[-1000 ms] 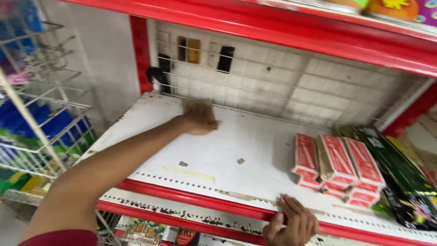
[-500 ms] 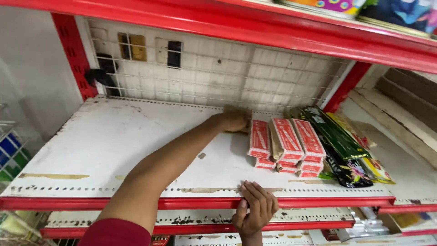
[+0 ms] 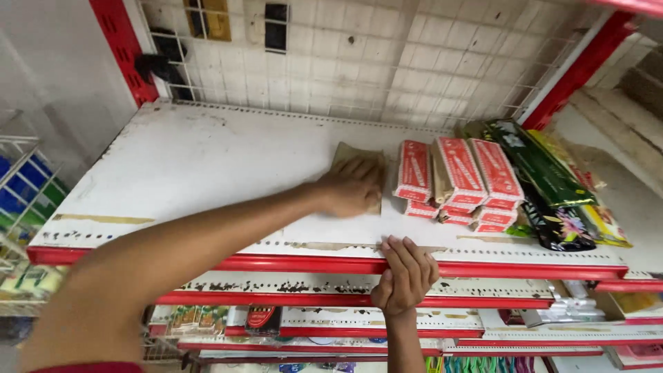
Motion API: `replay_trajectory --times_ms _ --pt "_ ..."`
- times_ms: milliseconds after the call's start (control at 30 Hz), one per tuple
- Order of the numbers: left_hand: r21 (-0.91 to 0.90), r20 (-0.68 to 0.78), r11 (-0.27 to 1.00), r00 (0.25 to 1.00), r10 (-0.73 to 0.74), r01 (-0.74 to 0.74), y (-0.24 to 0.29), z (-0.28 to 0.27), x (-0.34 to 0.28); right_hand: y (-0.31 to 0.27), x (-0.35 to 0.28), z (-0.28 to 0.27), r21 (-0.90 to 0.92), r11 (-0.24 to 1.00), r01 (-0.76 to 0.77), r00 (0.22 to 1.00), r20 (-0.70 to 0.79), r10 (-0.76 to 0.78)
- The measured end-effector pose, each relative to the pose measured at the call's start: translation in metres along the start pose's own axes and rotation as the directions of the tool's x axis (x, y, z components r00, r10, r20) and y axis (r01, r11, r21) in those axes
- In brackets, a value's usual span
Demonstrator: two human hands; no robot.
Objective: Cleaning the surfaces of grocery store shelves using a cloth and organizing the products on them.
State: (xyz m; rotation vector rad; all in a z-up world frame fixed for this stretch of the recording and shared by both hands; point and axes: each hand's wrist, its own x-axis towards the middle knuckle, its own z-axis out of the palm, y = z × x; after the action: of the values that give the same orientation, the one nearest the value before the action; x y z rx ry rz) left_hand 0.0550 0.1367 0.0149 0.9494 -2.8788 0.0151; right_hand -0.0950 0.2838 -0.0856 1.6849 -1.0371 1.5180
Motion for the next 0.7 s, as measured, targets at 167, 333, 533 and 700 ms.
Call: replay_trajectory --times_ms 167,333,533,700 --pt "-0.112 0.241 0.994 0.97 0.042 -0.015 0.079 -0.054 -0.084 0.021 -0.038 0.018 0.136 0.984 -0.113 0.983 -0.128 0.13" --pt "-0.125 0.23 0.992 0.971 0.061 -0.033 0.055 -0.034 -0.064 -0.002 -0.008 0.012 0.263 0.954 -0.146 0.956 -0.209 0.204" --pt "0.054 0.053 0.989 0.99 0.133 -0.135 -0.019 -0.014 0.023 -0.004 -0.008 0.008 0.122 0.983 -0.136 0.978 -0.142 0.153" --pt "0.23 -0.074 0.959 0.98 0.185 -0.163 -0.093 0.021 0.111 -0.001 -0.014 0.01 0.121 0.982 -0.142 0.98 -0.12 0.157"
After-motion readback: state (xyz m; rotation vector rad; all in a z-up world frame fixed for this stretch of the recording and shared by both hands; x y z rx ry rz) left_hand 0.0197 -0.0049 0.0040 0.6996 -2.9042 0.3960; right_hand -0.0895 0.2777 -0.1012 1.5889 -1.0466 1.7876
